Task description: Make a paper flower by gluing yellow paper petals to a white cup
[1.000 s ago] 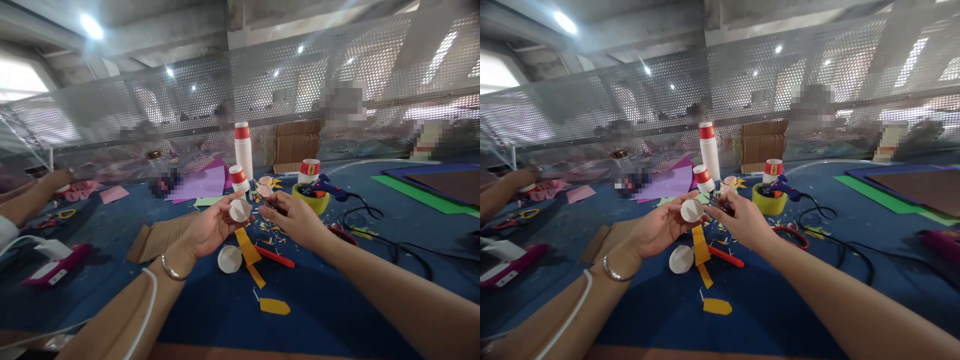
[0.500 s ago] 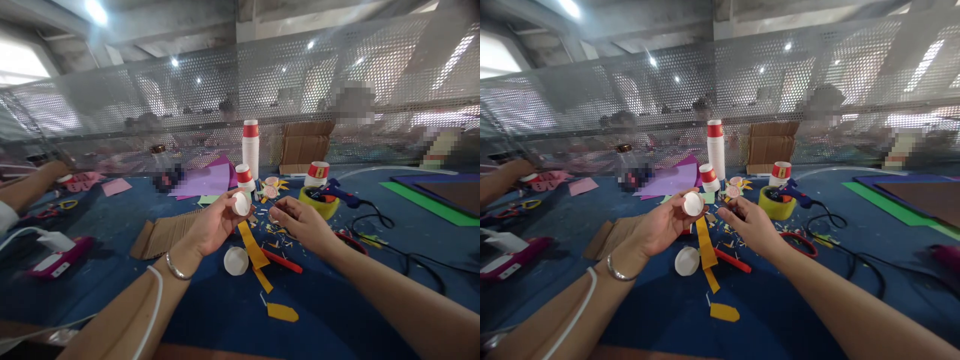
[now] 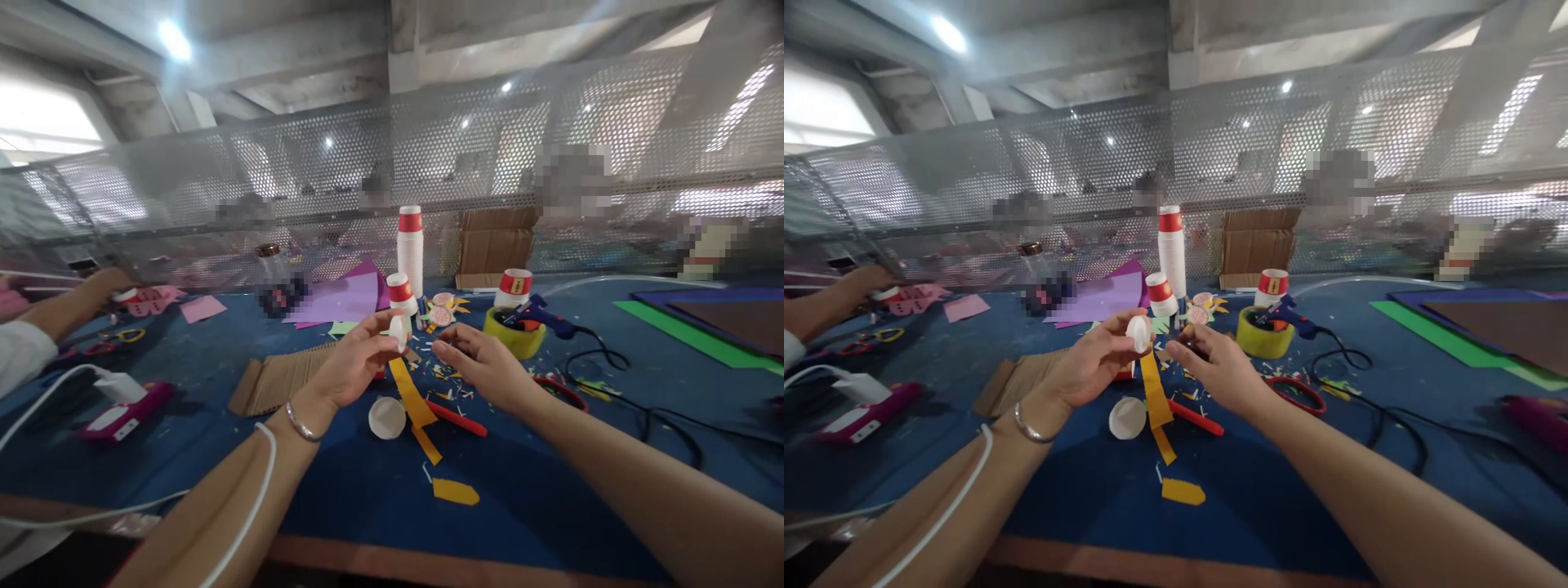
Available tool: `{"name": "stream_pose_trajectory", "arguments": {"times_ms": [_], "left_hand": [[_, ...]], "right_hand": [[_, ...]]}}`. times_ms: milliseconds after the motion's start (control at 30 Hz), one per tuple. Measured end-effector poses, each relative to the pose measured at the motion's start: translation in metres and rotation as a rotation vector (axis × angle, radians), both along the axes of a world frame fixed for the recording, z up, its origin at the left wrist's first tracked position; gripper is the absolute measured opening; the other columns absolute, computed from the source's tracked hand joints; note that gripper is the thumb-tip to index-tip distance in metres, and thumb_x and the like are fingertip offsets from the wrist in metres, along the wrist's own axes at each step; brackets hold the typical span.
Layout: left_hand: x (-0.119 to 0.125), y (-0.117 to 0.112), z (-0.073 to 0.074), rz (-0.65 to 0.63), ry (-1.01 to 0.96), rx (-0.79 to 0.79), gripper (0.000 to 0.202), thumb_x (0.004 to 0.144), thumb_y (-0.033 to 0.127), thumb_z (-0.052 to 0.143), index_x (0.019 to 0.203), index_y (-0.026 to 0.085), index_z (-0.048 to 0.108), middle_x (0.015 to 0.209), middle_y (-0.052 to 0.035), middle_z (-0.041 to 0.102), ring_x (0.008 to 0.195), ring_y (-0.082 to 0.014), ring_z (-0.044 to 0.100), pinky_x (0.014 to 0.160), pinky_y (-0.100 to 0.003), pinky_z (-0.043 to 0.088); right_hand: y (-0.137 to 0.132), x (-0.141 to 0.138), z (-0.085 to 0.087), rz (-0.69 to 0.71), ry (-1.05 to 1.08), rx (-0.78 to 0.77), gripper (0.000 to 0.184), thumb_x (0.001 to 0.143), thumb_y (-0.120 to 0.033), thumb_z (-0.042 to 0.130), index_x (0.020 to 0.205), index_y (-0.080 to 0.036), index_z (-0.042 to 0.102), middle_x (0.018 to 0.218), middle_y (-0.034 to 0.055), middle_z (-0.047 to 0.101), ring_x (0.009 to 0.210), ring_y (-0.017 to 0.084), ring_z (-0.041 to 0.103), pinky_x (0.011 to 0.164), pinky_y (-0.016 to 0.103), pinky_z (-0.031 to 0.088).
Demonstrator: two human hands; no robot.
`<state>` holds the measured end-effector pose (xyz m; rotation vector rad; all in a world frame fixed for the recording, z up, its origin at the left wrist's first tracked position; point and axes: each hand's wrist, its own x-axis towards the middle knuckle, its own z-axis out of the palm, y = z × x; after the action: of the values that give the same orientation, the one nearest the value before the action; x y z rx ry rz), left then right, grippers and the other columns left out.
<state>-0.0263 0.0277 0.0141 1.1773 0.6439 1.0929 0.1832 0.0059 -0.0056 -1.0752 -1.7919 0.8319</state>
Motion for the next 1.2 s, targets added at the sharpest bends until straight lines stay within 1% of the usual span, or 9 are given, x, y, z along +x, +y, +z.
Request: {"name": "stream_pose_trajectory", "arguments": {"times_ms": [167,267,400,567,833,900,1000,1100,1200], "left_hand": [[0.001,-0.003,-0.003,0.032,0.083,0.161,0.042,0.074,0.012,0.078,0.113,0.023,0.069,0.103,-0.0042,0.068,0.096,-0.0179,0.063,0.087,-0.03,0.05],[0.0,0.001,-0.007,0.014,0.123,0.233,0.045,0.075,0.015,0.08,0.116,0.023,0.066,0.106,-0.0042,0.067,0.1,-0.0179,0.061,0.089,-0.03,0.049],[-0.002,0.005,-0.014,-0.008,0.167,0.299,0.047,0.078,0.02,0.08,0.121,0.023,0.062,0.111,-0.0048,0.066,0.102,-0.0188,0.061,0.09,-0.033,0.05],[-0.001,0.004,-0.017,-0.038,0.24,0.335,0.05,0.081,0.024,0.078,0.125,0.023,0.056,0.116,-0.0077,0.065,0.104,-0.0204,0.061,0.093,-0.037,0.049],[0.0,0.006,-0.022,-0.022,0.295,0.442,0.047,0.083,0.023,0.075,0.127,0.026,0.058,0.125,-0.0079,0.059,0.106,-0.0199,0.061,0.1,-0.041,0.05],[0.0,0.006,-0.022,-0.014,0.31,0.476,0.046,0.085,0.022,0.073,0.128,0.028,0.059,0.128,-0.0082,0.057,0.108,-0.0204,0.061,0.102,-0.043,0.05],[-0.001,0.005,-0.021,0.009,0.359,0.555,0.045,0.088,0.021,0.069,0.13,0.031,0.06,0.134,-0.0083,0.053,0.118,-0.0239,0.058,0.105,-0.046,0.05],[-0.002,0.003,-0.018,0.033,0.427,0.623,0.047,0.089,0.018,0.067,0.132,0.034,0.06,0.139,-0.0081,0.051,0.127,-0.0268,0.053,0.103,-0.045,0.053],[-0.005,0.001,-0.014,0.057,0.469,0.683,0.05,0.088,0.016,0.067,0.133,0.037,0.06,0.14,-0.0067,0.051,0.129,-0.0269,0.053,0.102,-0.045,0.055]], "right_hand": [[-0.005,-0.001,0.004,0.061,-0.011,0.019,0.031,0.096,-0.05,0.052,0.096,-0.019,0.056,0.069,-0.003,0.05,0.061,0.013,0.042,0.057,0.029,0.032],[-0.006,0.001,0.003,0.069,-0.013,0.004,0.032,0.097,-0.051,0.051,0.098,-0.02,0.057,0.069,-0.0029,0.05,0.061,0.013,0.042,0.057,0.029,0.032],[-0.003,0.003,0.001,0.091,-0.062,-0.022,0.033,0.097,-0.052,0.051,0.094,-0.02,0.058,0.069,-0.0026,0.05,0.061,0.013,0.042,0.057,0.029,0.032],[0.0,0.003,0.001,0.129,-0.106,-0.041,0.031,0.097,-0.05,0.052,0.091,-0.02,0.058,0.072,-0.0021,0.05,0.063,0.013,0.043,0.058,0.029,0.032],[-0.003,0.006,0.004,0.149,-0.129,-0.067,0.027,0.096,-0.045,0.054,0.088,-0.02,0.059,0.074,-0.0023,0.05,0.064,0.013,0.043,0.059,0.028,0.034],[-0.002,0.007,0.005,0.154,-0.121,-0.063,0.026,0.096,-0.044,0.054,0.086,-0.02,0.058,0.073,-0.0025,0.049,0.064,0.013,0.043,0.059,0.028,0.034],[-0.001,0.008,0.005,0.161,-0.12,-0.06,0.026,0.096,-0.042,0.053,0.082,-0.02,0.057,0.07,-0.0033,0.046,0.063,0.012,0.04,0.058,0.028,0.032],[0.0,0.009,0.006,0.164,-0.127,-0.058,0.028,0.096,-0.042,0.053,0.079,-0.02,0.056,0.068,-0.0037,0.045,0.061,0.012,0.038,0.056,0.028,0.03],[0.0,0.009,0.007,0.164,-0.122,-0.058,0.028,0.096,-0.041,0.053,0.078,-0.02,0.055,0.068,-0.0036,0.045,0.061,0.012,0.038,0.056,0.027,0.03]]}}
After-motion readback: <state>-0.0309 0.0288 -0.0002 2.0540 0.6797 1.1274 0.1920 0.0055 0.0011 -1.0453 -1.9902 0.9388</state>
